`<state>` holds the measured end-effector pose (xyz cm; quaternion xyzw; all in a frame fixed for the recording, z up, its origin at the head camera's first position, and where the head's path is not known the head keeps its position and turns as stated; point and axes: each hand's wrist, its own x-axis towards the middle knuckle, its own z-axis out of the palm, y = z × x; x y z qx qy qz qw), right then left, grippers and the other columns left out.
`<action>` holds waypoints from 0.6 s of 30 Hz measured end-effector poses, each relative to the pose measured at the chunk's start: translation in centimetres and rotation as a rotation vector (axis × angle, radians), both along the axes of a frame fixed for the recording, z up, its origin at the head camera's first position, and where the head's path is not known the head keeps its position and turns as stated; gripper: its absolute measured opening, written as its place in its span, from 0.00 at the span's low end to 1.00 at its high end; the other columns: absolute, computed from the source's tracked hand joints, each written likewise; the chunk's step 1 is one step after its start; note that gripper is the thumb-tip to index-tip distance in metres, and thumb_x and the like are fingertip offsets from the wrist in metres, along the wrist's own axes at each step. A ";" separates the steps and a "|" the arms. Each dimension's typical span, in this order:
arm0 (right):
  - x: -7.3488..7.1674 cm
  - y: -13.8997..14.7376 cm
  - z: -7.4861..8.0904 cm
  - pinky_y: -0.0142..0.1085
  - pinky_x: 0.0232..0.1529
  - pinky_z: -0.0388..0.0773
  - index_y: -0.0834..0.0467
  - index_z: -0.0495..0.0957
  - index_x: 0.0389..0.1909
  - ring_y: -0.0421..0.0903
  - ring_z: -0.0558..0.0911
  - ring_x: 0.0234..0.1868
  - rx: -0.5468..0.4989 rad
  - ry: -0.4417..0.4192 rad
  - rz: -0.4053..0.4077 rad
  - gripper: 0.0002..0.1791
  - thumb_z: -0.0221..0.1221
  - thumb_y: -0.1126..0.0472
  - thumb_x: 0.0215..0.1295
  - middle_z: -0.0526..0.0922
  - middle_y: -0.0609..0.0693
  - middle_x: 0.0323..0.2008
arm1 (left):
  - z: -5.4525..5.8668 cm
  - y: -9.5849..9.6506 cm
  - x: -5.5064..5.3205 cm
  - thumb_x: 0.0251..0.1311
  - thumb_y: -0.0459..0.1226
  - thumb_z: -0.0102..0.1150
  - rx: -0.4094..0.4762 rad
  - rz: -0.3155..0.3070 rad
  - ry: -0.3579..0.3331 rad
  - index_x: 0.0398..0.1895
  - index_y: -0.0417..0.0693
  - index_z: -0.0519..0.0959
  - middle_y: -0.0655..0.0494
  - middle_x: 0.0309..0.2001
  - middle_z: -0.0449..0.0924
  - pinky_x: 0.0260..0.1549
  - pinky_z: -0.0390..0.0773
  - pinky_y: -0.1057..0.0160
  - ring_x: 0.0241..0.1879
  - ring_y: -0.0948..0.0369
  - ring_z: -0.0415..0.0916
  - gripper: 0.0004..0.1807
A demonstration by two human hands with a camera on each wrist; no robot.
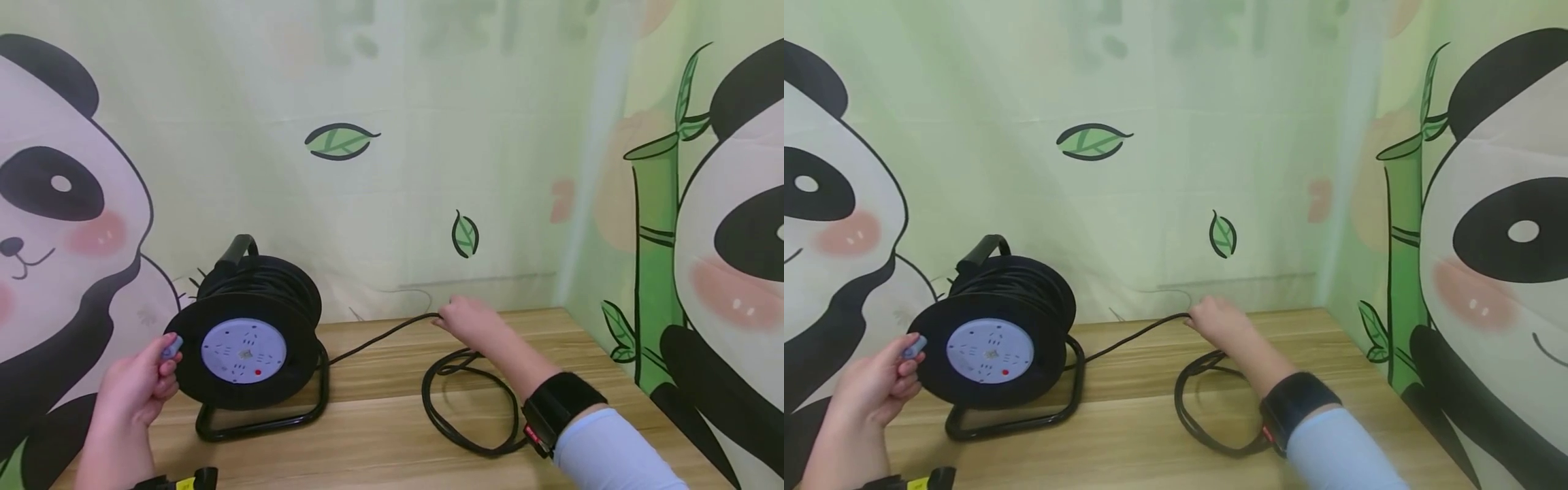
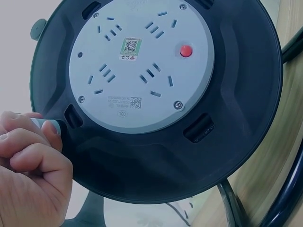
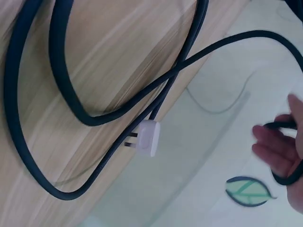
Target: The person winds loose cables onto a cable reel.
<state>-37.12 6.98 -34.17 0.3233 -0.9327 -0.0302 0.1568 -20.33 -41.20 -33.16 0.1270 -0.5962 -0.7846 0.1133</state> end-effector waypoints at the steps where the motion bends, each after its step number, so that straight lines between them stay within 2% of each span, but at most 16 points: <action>1: 0.1 -0.2 0.0 0.39 0.22 0.74 0.53 0.76 0.25 0.43 0.72 0.22 -0.005 0.031 -0.011 0.17 0.54 0.49 0.71 0.71 0.47 0.21 | 0.0 0.0 0.0 0.55 0.54 0.64 0.000 0.000 -0.001 0.27 0.46 0.79 0.60 0.17 0.70 0.09 0.64 0.68 0.10 0.64 0.61 0.20; 3: 0.4 -0.4 0.1 0.40 0.20 0.74 0.54 0.75 0.23 0.44 0.73 0.21 -0.010 0.091 -0.032 0.19 0.52 0.48 0.71 0.71 0.47 0.19 | 0.1 0.0 0.0 0.55 0.54 0.64 0.003 -0.002 0.001 0.27 0.46 0.79 0.60 0.17 0.70 0.09 0.63 0.68 0.10 0.64 0.61 0.20; 6: 0.9 -0.8 0.2 0.40 0.17 0.73 0.53 0.71 0.19 0.44 0.72 0.18 -0.022 0.128 -0.078 0.23 0.49 0.45 0.73 0.71 0.47 0.17 | 0.1 -0.1 0.0 0.55 0.54 0.64 -0.001 -0.003 -0.006 0.27 0.46 0.79 0.60 0.17 0.70 0.09 0.63 0.68 0.10 0.64 0.61 0.20; 12: 1.3 -1.5 0.1 0.40 0.17 0.74 0.56 0.72 0.22 0.45 0.73 0.20 -0.049 -0.020 -0.189 0.22 0.47 0.47 0.74 0.72 0.50 0.19 | 0.0 -0.1 0.1 0.56 0.54 0.64 -0.007 -0.017 0.002 0.27 0.45 0.78 0.60 0.17 0.70 0.09 0.63 0.69 0.10 0.64 0.61 0.20; 15: 1.1 -1.4 0.5 0.40 0.22 0.74 0.55 0.70 0.19 0.46 0.73 0.21 -0.108 -0.100 -0.131 0.23 0.47 0.49 0.74 0.70 0.49 0.17 | 0.1 -0.1 0.1 0.56 0.54 0.63 -0.011 -0.022 0.000 0.28 0.45 0.78 0.60 0.17 0.70 0.09 0.64 0.69 0.10 0.65 0.61 0.20; 18: 0.7 -0.7 0.7 0.38 0.23 0.70 0.52 0.65 0.15 0.43 0.68 0.18 -0.226 -0.196 0.009 0.23 0.48 0.51 0.73 0.66 0.45 0.15 | 0.1 -0.1 0.1 0.56 0.54 0.63 -0.016 -0.022 -0.005 0.28 0.46 0.78 0.61 0.17 0.70 0.10 0.64 0.69 0.10 0.65 0.61 0.21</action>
